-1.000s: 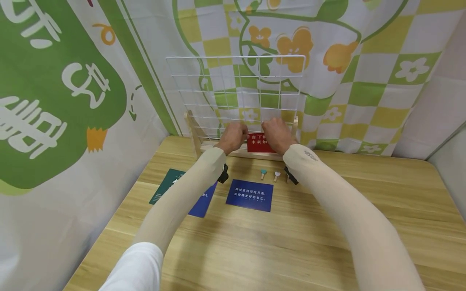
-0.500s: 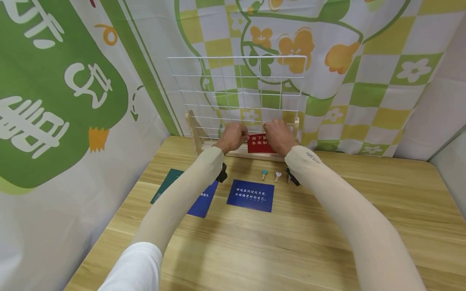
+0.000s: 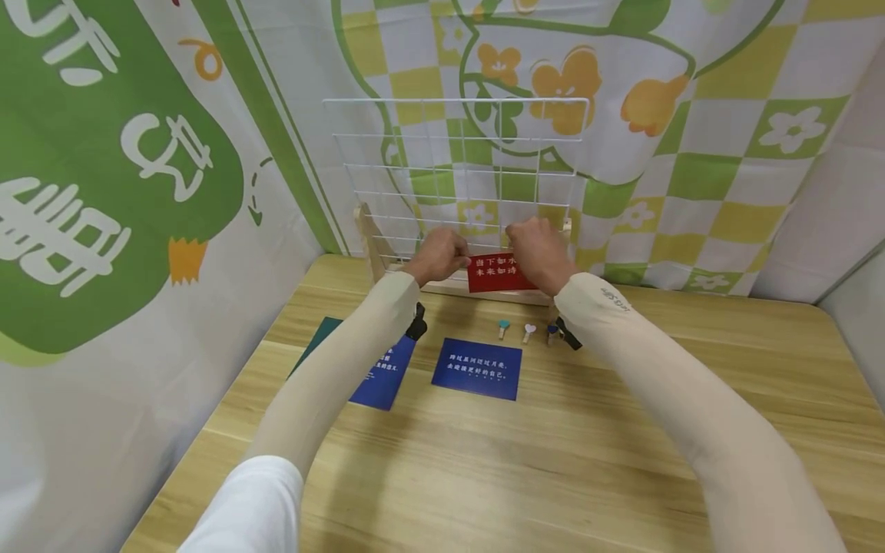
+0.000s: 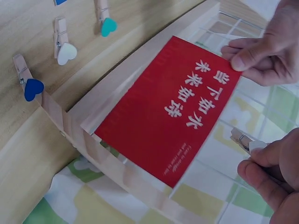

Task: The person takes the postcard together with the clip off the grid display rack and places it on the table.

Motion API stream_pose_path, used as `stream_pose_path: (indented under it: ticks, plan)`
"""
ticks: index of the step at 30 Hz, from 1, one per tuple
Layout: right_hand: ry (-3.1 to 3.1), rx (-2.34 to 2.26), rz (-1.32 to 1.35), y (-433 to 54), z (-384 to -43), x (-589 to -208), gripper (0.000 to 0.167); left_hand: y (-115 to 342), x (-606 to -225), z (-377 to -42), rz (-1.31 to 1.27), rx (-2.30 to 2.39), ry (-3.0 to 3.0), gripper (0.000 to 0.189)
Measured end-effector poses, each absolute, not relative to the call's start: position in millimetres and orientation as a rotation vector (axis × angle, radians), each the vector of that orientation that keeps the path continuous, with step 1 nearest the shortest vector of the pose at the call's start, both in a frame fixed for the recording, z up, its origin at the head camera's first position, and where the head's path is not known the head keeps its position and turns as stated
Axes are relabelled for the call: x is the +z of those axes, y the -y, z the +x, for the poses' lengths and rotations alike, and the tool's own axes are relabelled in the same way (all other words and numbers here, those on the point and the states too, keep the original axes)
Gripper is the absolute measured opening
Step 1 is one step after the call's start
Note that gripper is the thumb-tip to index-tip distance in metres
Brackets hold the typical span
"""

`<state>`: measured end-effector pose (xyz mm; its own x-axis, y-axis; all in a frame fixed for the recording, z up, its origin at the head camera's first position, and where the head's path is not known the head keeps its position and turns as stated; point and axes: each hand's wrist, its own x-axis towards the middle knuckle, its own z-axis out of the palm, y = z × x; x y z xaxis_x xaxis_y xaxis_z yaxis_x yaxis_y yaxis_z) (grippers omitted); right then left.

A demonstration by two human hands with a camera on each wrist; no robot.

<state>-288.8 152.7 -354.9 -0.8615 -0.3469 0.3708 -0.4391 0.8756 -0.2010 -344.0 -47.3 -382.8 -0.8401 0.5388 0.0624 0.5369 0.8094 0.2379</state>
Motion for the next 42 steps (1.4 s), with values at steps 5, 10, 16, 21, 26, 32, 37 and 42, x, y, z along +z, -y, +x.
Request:
stream_pose_path:
  ticks: [5, 10, 16, 21, 26, 32, 37, 42]
  plan:
    - [2.672, 0.438, 0.586, -162, -285, -347, 0.023, 51, -376, -343, 0.901, 0.365, -2.972, 0.017]
    - [2.670, 0.464, 0.563, -174, -280, -345, 0.024, 55, -371, -341, 0.894, 0.373, -2.944, 0.019]
    - [2.673, 0.478, 0.530, -188, -272, -342, 0.024, 59, -365, -339, 0.921, 0.369, -2.937, 0.020]
    - [2.633, 0.523, 0.535, -196, -268, -342, 0.022, 63, -363, -336, 0.897, 0.476, -2.895, 0.015]
    - [2.609, 0.552, 0.539, -203, -265, -342, 0.020, 69, -360, -331, 0.905, 0.485, -2.861, 0.015]
    - [2.584, 0.551, 0.578, -211, -257, -342, 0.018, 75, -354, -325, 0.876, 0.551, -2.790, 0.013]
    - [2.565, 0.525, 0.604, -220, -250, -346, 0.017, 79, -354, -321, 0.841, 0.615, -2.718, 0.014]
    - [2.544, 0.520, 0.600, -229, -246, -351, 0.016, 80, -355, -319, 0.805, 0.669, -2.635, 0.014]
